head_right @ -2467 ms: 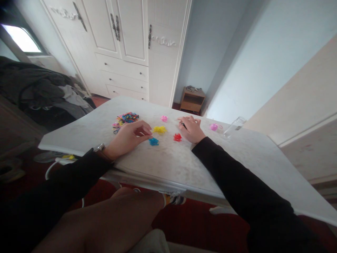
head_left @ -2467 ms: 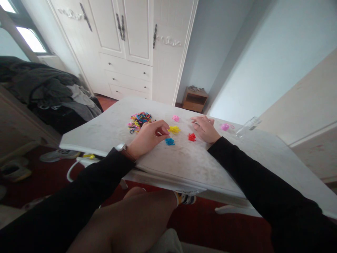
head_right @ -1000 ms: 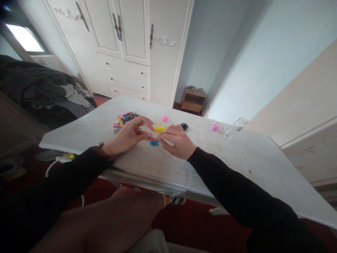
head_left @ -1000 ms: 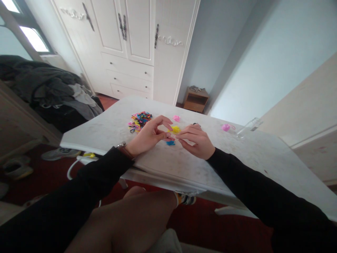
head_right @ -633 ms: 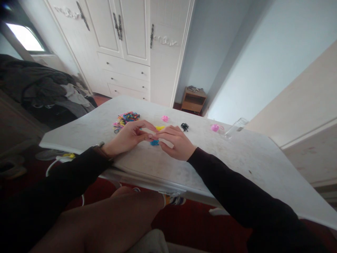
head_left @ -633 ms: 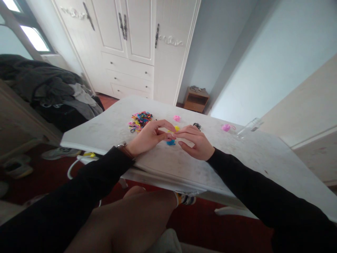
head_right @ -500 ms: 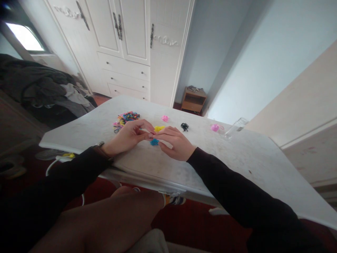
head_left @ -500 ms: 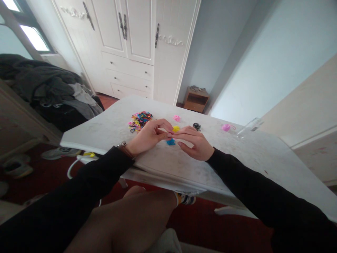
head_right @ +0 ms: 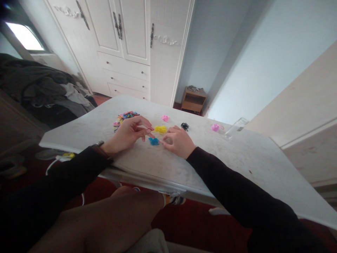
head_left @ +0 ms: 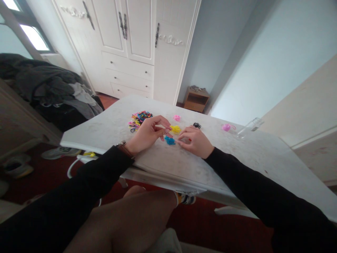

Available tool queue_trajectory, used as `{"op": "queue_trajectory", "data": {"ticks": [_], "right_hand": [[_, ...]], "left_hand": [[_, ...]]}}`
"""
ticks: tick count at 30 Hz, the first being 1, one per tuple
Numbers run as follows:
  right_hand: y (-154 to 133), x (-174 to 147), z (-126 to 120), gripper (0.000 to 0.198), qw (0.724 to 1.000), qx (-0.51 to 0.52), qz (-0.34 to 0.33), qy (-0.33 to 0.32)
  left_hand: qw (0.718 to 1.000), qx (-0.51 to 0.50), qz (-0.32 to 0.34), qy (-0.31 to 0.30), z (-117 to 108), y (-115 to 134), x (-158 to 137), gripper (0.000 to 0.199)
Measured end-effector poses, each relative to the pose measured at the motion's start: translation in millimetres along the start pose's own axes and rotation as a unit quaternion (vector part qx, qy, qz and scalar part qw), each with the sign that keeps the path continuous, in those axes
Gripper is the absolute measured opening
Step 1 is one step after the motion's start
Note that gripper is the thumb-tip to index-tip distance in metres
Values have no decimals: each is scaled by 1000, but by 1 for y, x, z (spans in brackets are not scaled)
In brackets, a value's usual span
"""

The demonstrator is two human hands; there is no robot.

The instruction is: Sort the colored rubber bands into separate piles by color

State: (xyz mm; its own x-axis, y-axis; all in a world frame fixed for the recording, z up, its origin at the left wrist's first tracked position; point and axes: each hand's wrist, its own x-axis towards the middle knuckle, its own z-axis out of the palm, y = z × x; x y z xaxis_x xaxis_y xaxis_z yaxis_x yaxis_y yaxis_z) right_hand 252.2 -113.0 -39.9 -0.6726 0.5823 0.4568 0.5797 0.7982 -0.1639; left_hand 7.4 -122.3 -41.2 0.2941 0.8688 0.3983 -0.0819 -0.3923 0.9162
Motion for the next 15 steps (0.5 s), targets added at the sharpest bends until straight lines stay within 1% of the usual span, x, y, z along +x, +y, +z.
{"op": "queue_trajectory", "data": {"ticks": [2, 4, 7, 10, 12, 15], "right_hand": [[0, 0, 1, 15, 999, -12, 24, -17], [0, 0, 0, 19, 999, -25, 40, -15], [0, 1, -3, 16, 998, -42, 57, 1], [0, 1, -6, 13, 996, -40, 67, 33], [-2, 1, -8, 15, 996, -23, 59, 63], [-6, 1, -9, 17, 994, -3, 34, 103]], "left_hand": [[1000, 3, 1, 2, 0, 0, 0, 43], [1000, 8, -3, 4, 0, 0, 0, 43], [1000, 11, -9, 13, 0, 0, 0, 43], [1000, 8, -13, 25, -1, 0, 0, 44], [1000, 7, -12, 26, -2, -2, 1, 44], [1000, 15, -15, -6, -3, -4, 0, 42]]}}
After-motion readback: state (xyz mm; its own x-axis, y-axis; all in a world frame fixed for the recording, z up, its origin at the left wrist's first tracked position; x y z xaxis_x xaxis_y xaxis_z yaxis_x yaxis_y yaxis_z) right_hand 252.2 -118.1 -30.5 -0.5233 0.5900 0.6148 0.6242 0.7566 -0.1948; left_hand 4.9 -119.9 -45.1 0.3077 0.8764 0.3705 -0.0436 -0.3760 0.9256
